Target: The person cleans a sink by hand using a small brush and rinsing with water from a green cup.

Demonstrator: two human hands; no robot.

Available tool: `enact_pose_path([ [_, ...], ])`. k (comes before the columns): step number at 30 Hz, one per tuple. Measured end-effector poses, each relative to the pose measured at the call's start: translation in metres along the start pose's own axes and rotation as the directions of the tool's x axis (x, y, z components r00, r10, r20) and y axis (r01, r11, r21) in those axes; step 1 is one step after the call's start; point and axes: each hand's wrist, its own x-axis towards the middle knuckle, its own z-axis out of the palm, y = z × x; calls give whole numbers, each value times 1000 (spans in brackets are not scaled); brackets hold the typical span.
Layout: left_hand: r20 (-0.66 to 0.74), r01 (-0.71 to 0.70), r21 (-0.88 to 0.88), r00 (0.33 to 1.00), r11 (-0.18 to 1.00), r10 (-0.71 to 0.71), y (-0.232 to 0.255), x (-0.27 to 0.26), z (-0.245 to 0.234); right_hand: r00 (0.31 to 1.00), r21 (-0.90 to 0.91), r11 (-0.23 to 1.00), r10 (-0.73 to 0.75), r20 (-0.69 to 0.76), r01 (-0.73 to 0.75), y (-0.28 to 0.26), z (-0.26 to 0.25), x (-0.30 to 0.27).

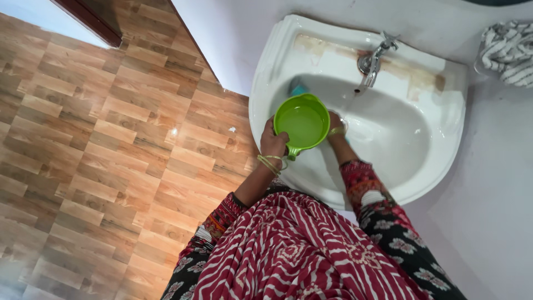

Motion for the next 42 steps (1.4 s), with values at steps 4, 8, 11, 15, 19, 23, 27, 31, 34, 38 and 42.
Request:
enact_pose_path([
  [4,-96,56,-79,993,995,-64,9,-6,7,964,-80,996,67,258,-48,35,46,0],
  [8,-130,60,-181,988,982,-84,24,-15,11,932,87,983,123,342,-161,39,33,2],
  [11,-178,-1,-169,984,986,-30,33,-18,8,902,324,918,72,425,-226,-17,29,-27],
  [15,-203,-174,-151,969,973,142,46,-18,-11,901,539,764,127,415,-355,-64,16,-65],
  [19,-236,-199,-294,963,935,131,64,-24,-29,980,511,838,125,157,-189,-79,12,-40],
  [23,-265,-158,-370,962,915,59,74,-32,-58,998,90,995,-40,55,35,-109,-41,-48],
  [27,-347,-155,-312,937,937,39,66,-38,-80,932,-238,964,-25,361,118,-152,-97,-71],
  [31,-398,-155,-324,917,933,14,61,-45,-94,982,-295,949,-54,183,107,-182,-126,-34],
  [34,-433,-139,-319,901,937,-14,58,-41,-106,966,-353,919,-95,240,178,-205,-137,-23],
  [38,-444,-216,-350,895,912,42,46,-56,-116,869,-528,783,-31,495,328,-216,-132,-65],
  [42,-471,-247,-371,881,895,48,43,-62,-114,942,-516,824,-61,330,234,-213,-139,-15],
])
